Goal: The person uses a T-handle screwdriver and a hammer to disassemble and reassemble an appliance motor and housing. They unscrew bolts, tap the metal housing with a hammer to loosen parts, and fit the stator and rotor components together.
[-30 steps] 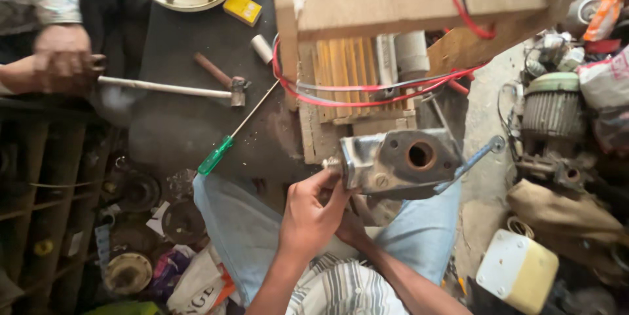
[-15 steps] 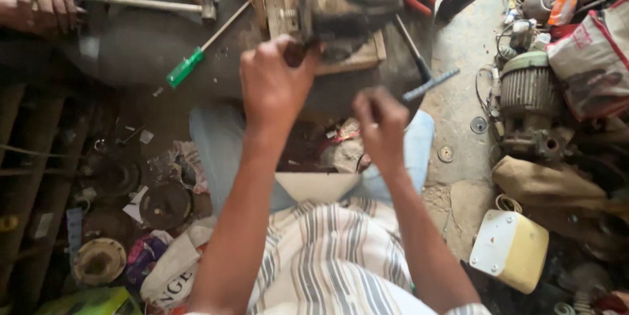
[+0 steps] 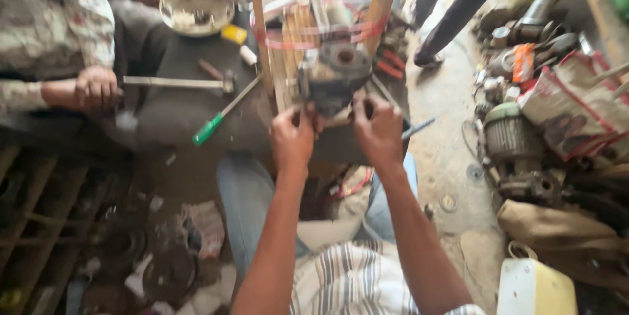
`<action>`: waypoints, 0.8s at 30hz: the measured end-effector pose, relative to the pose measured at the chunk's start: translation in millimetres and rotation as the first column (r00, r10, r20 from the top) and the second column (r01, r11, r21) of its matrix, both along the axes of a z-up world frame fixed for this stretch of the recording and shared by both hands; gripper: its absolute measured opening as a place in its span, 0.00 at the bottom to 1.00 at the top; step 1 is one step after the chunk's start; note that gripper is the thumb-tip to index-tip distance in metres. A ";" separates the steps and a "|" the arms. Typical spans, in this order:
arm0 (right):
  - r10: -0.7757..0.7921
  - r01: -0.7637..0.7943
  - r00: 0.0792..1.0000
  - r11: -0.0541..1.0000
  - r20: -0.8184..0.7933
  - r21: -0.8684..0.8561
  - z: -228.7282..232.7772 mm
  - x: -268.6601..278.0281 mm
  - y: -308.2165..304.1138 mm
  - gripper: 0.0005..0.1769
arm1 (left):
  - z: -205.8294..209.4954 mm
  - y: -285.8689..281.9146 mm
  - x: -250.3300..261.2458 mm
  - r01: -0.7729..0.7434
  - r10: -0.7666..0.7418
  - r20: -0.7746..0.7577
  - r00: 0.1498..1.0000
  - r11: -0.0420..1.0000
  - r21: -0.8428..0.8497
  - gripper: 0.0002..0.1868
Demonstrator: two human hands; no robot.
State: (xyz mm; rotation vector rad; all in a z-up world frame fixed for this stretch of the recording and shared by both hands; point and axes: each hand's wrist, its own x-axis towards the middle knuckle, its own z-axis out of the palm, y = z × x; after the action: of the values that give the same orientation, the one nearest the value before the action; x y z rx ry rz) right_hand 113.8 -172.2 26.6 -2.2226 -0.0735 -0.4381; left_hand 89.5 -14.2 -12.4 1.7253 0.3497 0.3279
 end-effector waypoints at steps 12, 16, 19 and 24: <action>0.001 -0.030 0.975 0.991 0.223 0.128 9.0 -11.0 13.5 0.10 | -36.6 7.1 6.9 0.226 -0.187 0.128 0.974 0.857 -0.464 0.19; -0.057 0.043 0.994 0.990 0.099 0.133 5.8 -13.4 15.6 0.08 | -2.7 8.6 -16.4 -0.013 0.018 0.044 0.999 0.993 -0.116 0.18; -0.058 0.047 0.986 0.996 0.158 0.072 -1.8 -13.0 18.0 0.07 | 23.8 5.3 -26.0 -0.105 0.064 0.249 0.966 0.982 0.154 0.18; -0.030 0.009 0.939 0.998 0.342 0.064 -7.0 -14.4 22.1 0.06 | 41.3 5.4 -17.5 -0.064 0.002 0.240 0.971 0.965 0.254 0.18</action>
State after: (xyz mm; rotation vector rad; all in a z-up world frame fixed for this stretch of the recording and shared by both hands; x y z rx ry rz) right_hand 99.4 -150.2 19.6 -2.0661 -0.2200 -0.8252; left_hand 72.0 -8.9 28.9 1.9129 0.1645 0.6227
